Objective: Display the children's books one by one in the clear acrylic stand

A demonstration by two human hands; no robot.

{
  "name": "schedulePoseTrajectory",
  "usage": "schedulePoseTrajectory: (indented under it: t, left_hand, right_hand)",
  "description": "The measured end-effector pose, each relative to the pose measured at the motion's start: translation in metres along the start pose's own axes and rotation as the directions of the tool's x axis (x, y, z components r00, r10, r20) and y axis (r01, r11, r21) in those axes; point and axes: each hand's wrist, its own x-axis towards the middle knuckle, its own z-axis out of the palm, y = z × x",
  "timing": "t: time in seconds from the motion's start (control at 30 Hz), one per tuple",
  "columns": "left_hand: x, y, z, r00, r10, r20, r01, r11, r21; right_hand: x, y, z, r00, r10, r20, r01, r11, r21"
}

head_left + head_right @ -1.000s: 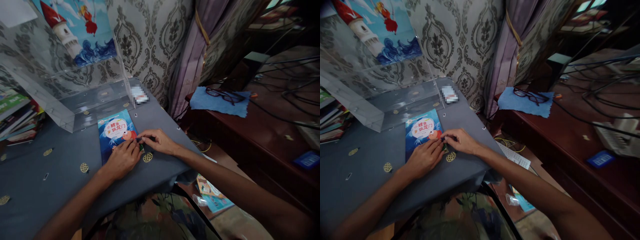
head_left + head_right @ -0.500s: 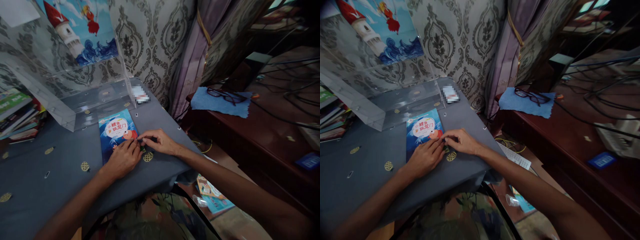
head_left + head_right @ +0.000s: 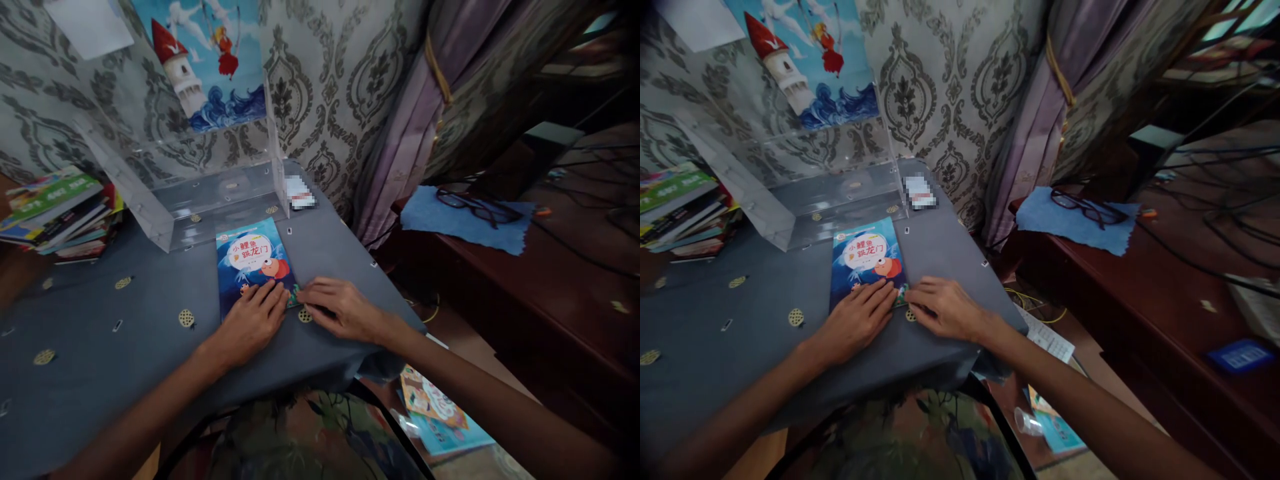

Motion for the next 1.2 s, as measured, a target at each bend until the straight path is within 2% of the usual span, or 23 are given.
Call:
schedulePoseTrajectory:
  t: [0.2, 0.37, 0.5, 0.63, 0.87, 1.07, 1.2]
  left_hand:
    - [-0.03, -0.008, -0.009, 0.999, 0.009, -0.031, -0.01, 0.999, -0.035]
    - [-0.054, -0.016, -0.01, 0.996, -0.062, -0.058, 0.058, 0.996, -0.061]
    - [-0.07, -0.019, -0.011, 0.986, -0.116, -0.117, 0.109, 0.992, -0.068]
    - [-0.082, -0.015, -0.016, 0.978, -0.178, -0.111, 0.169, 0.982, -0.086]
    - [-0.094, 0.003, -0.021, 0.937, -0.328, -0.124, 0.322, 0.944, -0.064]
    - [-0.099, 0.011, -0.02, 0.918, -0.356, -0.174, 0.342, 0.934, -0.105]
    - [-0.101, 0.012, -0.018, 0.911, -0.37, -0.183, 0.351, 0.928, -0.128]
  right_hand:
    - [-0.013, -0.005, 0.003, 0.998, -0.025, 0.055, 0.034, 0.985, -0.167]
    - [-0.015, -0.004, 0.008, 0.997, -0.002, 0.071, 0.016, 0.979, -0.203]
    - [-0.013, -0.009, 0.011, 0.999, -0.016, 0.051, 0.028, 0.966, -0.256]
    - [-0.01, -0.02, 0.012, 0.998, -0.07, 0.008, 0.069, 0.948, -0.312]
    - [0.005, -0.043, 0.033, 0.989, -0.12, 0.082, 0.137, 0.955, -0.261]
    - [0.035, -0.075, 0.061, 0.959, -0.158, 0.235, 0.204, 0.962, -0.184]
    - [0.043, -0.084, 0.069, 0.949, -0.131, 0.288, 0.184, 0.969, -0.164]
